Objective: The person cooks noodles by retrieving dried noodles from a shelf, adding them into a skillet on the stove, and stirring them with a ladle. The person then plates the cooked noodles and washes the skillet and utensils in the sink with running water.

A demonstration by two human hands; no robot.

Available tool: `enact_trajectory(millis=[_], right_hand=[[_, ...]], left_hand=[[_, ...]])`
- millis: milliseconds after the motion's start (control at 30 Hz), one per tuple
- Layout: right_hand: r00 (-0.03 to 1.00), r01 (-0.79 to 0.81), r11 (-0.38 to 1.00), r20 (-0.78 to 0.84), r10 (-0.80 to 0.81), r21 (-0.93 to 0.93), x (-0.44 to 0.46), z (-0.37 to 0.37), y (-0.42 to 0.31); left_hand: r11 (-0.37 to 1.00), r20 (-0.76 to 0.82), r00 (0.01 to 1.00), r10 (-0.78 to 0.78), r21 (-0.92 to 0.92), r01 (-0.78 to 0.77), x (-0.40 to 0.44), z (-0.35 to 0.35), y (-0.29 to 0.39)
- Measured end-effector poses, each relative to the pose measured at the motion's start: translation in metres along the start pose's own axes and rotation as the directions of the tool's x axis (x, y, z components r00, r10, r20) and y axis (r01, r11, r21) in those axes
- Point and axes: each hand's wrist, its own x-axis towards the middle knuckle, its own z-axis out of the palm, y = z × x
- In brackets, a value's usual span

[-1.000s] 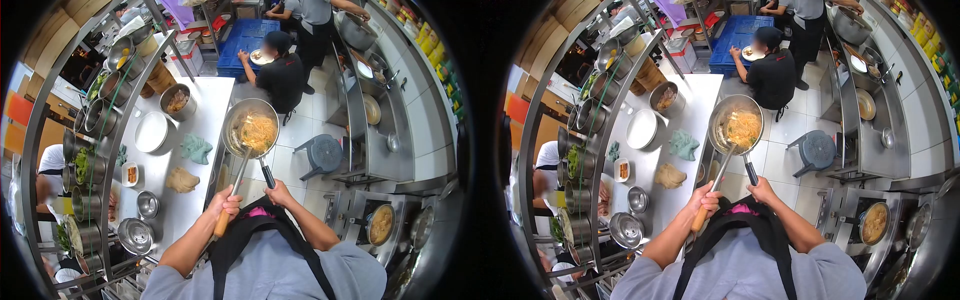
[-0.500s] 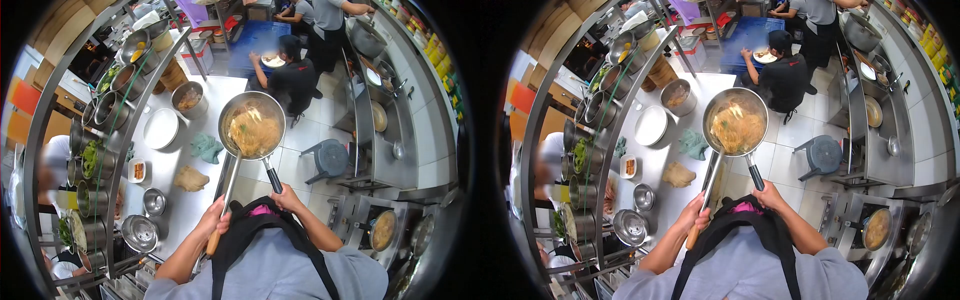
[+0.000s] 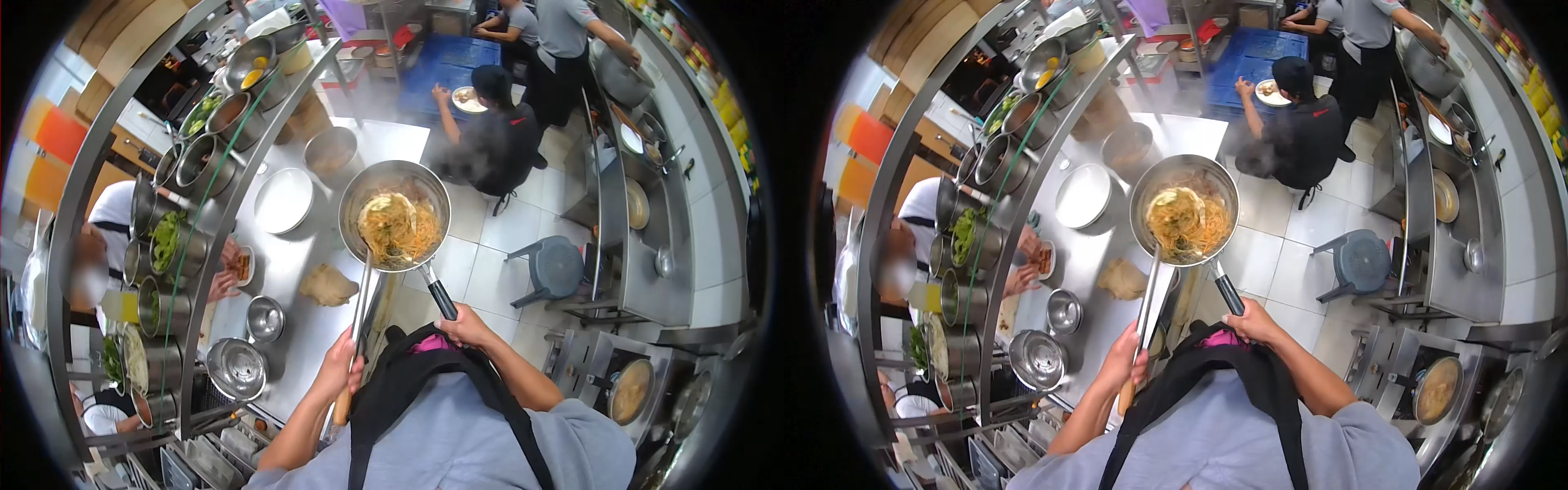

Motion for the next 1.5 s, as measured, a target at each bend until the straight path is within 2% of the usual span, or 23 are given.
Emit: enact_trajectory(millis=[33,67,100,133,267,400,500,733,900,1067,1133,1167,1200,1267,1300,1333,1400,1433,1467,1500], right_hand=[[1.0,0.006,0.998,-0.015,-0.007,-0.064,0.005,0.004,0.0],[1.0,0.014,0.998,-0.004,-0.014,-0.069,0.013,0.005,0.003],[1.0,-0.016,0.993,-0.007,0.015,-0.118,0.022,0.002,0.006],[0.999,-0.048,0.985,-0.013,0.046,-0.167,0.026,0.001,0.005],[0.997,-0.07,0.991,0.032,0.075,-0.116,0.032,0.004,0.006],[0.993,-0.066,0.994,0.092,0.074,-0.092,0.042,0.012,-0.004],[0.989,-0.067,0.992,0.122,0.079,-0.103,0.055,0.022,-0.012],[0.976,-0.079,0.996,0.201,0.085,-0.038,0.086,0.054,-0.038],[0.979,-0.1,0.994,0.176,0.105,-0.036,0.102,0.075,-0.054],[0.987,-0.096,0.992,0.119,0.106,-0.088,0.112,0.088,-0.058],[0.989,-0.103,0.983,0.085,0.117,-0.154,0.11,0.089,-0.061],[0.989,-0.102,0.982,0.087,0.117,-0.158,0.109,0.088,-0.061],[0.988,-0.113,0.984,0.085,0.126,-0.14,0.106,0.088,-0.06],[0.988,-0.121,0.985,0.084,0.132,-0.123,0.1,0.085,-0.06],[0.985,-0.138,0.982,0.09,0.15,-0.13,0.096,0.082,-0.061],[0.981,-0.155,0.979,0.096,0.168,-0.135,0.093,0.079,-0.059],[0.979,-0.164,0.982,0.11,0.174,-0.096,0.087,0.07,-0.053],[0.98,-0.164,0.984,0.107,0.17,-0.067,0.082,0.067,-0.053],[0.98,-0.166,0.985,0.105,0.169,-0.039,0.076,0.064,-0.052],[0.979,-0.169,0.986,0.11,0.169,-0.013,0.071,0.061,-0.051]], left_hand=[[0.971,0.071,0.997,-0.031,-0.235,0.047,0.004,0.002,0.012],[0.971,0.062,0.998,-0.021,-0.238,0.035,0.01,-0.005,0.013],[0.841,0.205,0.977,-0.061,-0.517,0.161,0.021,-0.015,0.01],[0.621,0.354,0.934,-0.05,-0.721,0.307,0.025,-0.018,0.012],[0.525,0.394,0.919,0.002,-0.782,0.335,0.016,-0.03,0.007],[0.531,0.351,0.936,0.018,-0.797,0.288,-0.008,-0.036,0.014],[0.427,0.345,0.928,0.143,-0.867,0.257,-0.028,-0.046,0.029],[0.363,0.279,0.903,0.327,-0.919,0.152,-0.046,-0.091,0.076],[0.383,0.241,0.851,0.468,-0.922,0.05,-0.024,-0.133,0.1],[0.445,0.199,0.867,0.458,-0.895,-0.03,0.036,-0.187,0.105],[0.519,0.052,0.923,0.38,-0.839,-0.167,0.065,-0.204,0.101],[0.573,0.044,0.92,0.388,-0.794,-0.204,0.088,-0.219,0.094],[0.571,0.042,0.92,0.39,-0.795,-0.206,0.105,-0.228,0.088],[0.664,-0.083,0.968,0.237,-0.713,-0.223,0.133,-0.235,0.081],[0.649,-0.122,0.984,0.133,-0.739,-0.179,0.147,-0.235,0.077],[0.65,-0.121,0.983,0.134,-0.738,-0.18,0.157,-0.235,0.073],[0.831,-0.33,0.924,0.193,-0.447,-0.333,0.171,-0.231,0.063],[0.874,-0.391,0.891,0.23,-0.32,-0.366,0.174,-0.226,0.062],[0.874,-0.392,0.892,0.226,-0.323,-0.363,0.174,-0.222,0.06],[0.911,-0.447,0.854,0.267,-0.171,-0.374,0.173,-0.219,0.058]])
